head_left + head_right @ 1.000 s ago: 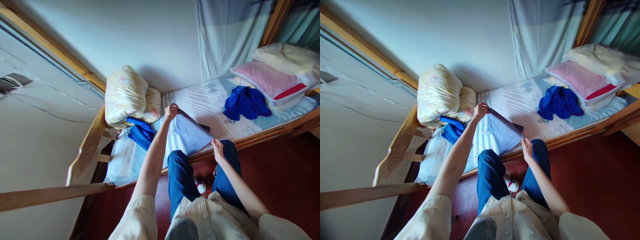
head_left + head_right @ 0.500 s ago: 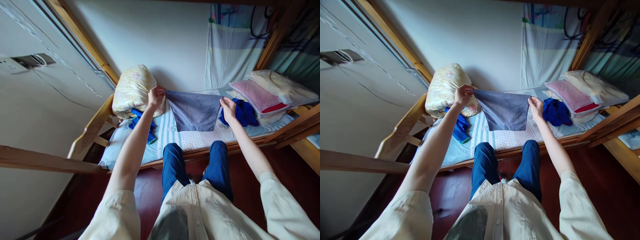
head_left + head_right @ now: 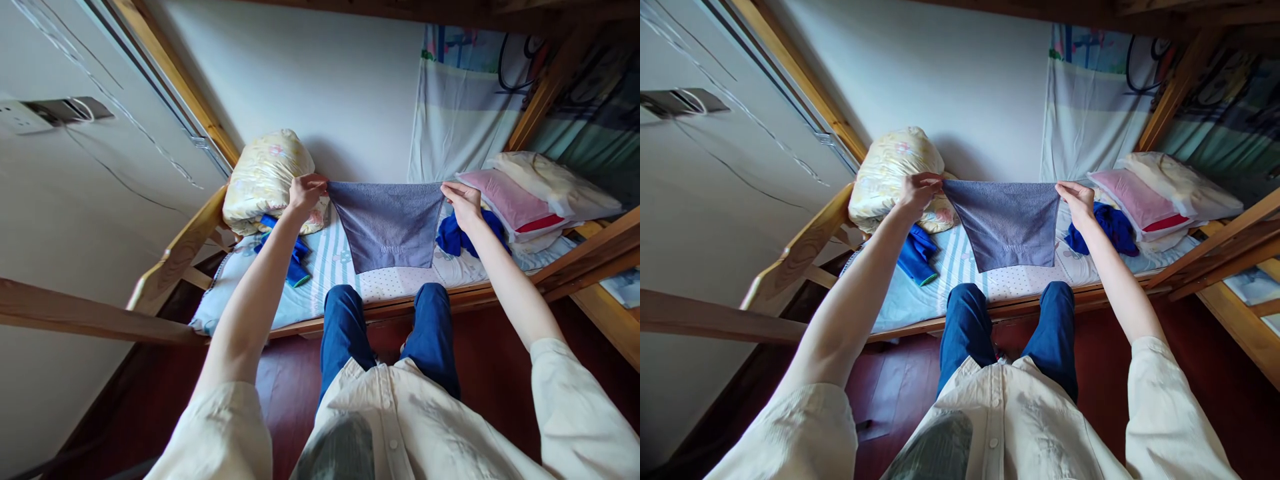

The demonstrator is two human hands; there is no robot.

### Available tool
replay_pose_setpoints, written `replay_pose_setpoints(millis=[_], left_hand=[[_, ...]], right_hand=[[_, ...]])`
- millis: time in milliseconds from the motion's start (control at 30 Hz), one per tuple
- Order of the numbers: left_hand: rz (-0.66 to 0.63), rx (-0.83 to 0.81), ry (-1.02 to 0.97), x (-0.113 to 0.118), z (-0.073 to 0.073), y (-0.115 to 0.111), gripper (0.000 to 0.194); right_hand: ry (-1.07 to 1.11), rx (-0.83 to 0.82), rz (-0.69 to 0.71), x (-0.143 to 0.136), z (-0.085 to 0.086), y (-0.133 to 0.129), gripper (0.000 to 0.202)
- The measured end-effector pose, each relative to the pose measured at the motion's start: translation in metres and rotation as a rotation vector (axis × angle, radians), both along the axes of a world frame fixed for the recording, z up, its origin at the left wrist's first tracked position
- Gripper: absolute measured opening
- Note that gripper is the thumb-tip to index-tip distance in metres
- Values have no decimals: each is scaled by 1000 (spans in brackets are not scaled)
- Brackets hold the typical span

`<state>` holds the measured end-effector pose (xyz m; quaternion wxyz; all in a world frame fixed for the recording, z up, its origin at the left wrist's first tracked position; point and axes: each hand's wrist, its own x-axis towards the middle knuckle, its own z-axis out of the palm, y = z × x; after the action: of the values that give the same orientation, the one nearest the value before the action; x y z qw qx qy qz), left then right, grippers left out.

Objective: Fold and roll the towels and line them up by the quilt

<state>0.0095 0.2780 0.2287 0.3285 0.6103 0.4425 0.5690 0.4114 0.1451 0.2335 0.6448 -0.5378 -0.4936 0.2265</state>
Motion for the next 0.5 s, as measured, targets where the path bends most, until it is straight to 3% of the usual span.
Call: replay_pose_setpoints(millis=[100,267,500], left_hand=[[-53,-144,-61,-2,7,-19,23],[-128,-224,-141,-5,12,-52,22],[-176,-372,-134,-9,-13,-77,19]], right_hand=[[2,-41,24,-1,2,-14,40],[43,-149,77,-3,-1,-43,45],[91,-293,68,-2,-19,-65,48]])
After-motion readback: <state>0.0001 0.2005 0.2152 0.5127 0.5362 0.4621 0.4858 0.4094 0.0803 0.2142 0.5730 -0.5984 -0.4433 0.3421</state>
